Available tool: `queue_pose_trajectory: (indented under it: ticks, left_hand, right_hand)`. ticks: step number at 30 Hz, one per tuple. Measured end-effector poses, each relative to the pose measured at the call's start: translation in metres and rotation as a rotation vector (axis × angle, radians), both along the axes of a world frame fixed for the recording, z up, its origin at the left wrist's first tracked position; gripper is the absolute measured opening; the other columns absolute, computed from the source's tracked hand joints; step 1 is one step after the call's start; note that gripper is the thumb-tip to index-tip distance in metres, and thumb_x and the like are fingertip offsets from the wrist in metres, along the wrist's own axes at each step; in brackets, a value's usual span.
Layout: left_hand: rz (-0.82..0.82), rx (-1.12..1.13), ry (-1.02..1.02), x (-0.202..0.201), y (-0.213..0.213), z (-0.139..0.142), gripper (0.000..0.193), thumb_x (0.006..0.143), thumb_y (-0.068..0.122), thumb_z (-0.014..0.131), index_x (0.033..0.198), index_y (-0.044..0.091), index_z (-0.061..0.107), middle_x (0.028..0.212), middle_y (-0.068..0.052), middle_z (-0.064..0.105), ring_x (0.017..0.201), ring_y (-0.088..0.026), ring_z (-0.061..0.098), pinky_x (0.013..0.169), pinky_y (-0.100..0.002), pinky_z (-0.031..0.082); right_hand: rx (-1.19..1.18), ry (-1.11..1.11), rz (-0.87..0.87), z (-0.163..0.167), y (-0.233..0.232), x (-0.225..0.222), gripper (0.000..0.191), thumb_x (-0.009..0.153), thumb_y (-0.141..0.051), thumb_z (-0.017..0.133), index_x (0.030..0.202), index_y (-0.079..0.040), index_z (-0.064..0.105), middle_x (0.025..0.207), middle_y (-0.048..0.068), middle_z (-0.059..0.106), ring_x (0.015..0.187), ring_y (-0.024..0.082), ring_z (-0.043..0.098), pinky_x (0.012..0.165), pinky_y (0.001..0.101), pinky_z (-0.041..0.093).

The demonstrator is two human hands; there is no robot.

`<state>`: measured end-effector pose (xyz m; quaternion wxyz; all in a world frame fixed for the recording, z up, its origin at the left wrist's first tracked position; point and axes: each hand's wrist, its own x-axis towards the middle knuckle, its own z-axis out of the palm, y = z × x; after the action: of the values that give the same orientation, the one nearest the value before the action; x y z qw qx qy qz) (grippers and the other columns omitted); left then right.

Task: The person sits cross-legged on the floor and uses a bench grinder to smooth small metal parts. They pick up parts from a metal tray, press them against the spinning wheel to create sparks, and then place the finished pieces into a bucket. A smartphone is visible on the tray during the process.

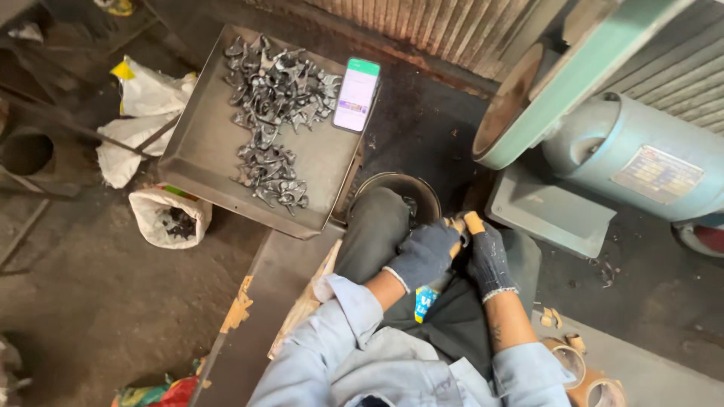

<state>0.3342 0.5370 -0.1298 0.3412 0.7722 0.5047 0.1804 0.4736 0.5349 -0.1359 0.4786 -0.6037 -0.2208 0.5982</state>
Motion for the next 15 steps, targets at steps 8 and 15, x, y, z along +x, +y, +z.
queue_pose_trajectory:
  ticks: [8,15]
  left_hand:
    - [-0.043,-0.278,-0.223,-0.011,0.052,0.047,0.046,0.091,0.051,0.061,0.104,0.009,0.075,0.095,-0.020,0.075,0.092,-0.034,0.075,0.081,-0.048,0.057]
    - [0.134,-0.235,0.121,0.062,0.105,0.015,0.050,0.099,0.050,0.045,0.112,0.010,0.071,0.107,-0.025,0.071,0.103,-0.046,0.066,0.088,-0.055,0.051]
  right_hand:
    - [0.051,0.312,0.223,0.025,0.001,0.045,0.044,0.092,-0.041,0.065,0.116,-0.004,0.067,0.103,0.009,0.073,0.086,0.019,0.072,0.075,0.0369,0.060]
    - [-0.138,0.592,-0.339,-0.022,0.077,0.029,0.039,0.095,-0.042,0.063,0.105,-0.005,0.068,0.094,0.010,0.071,0.085,0.024,0.066,0.075,0.0386,0.055]
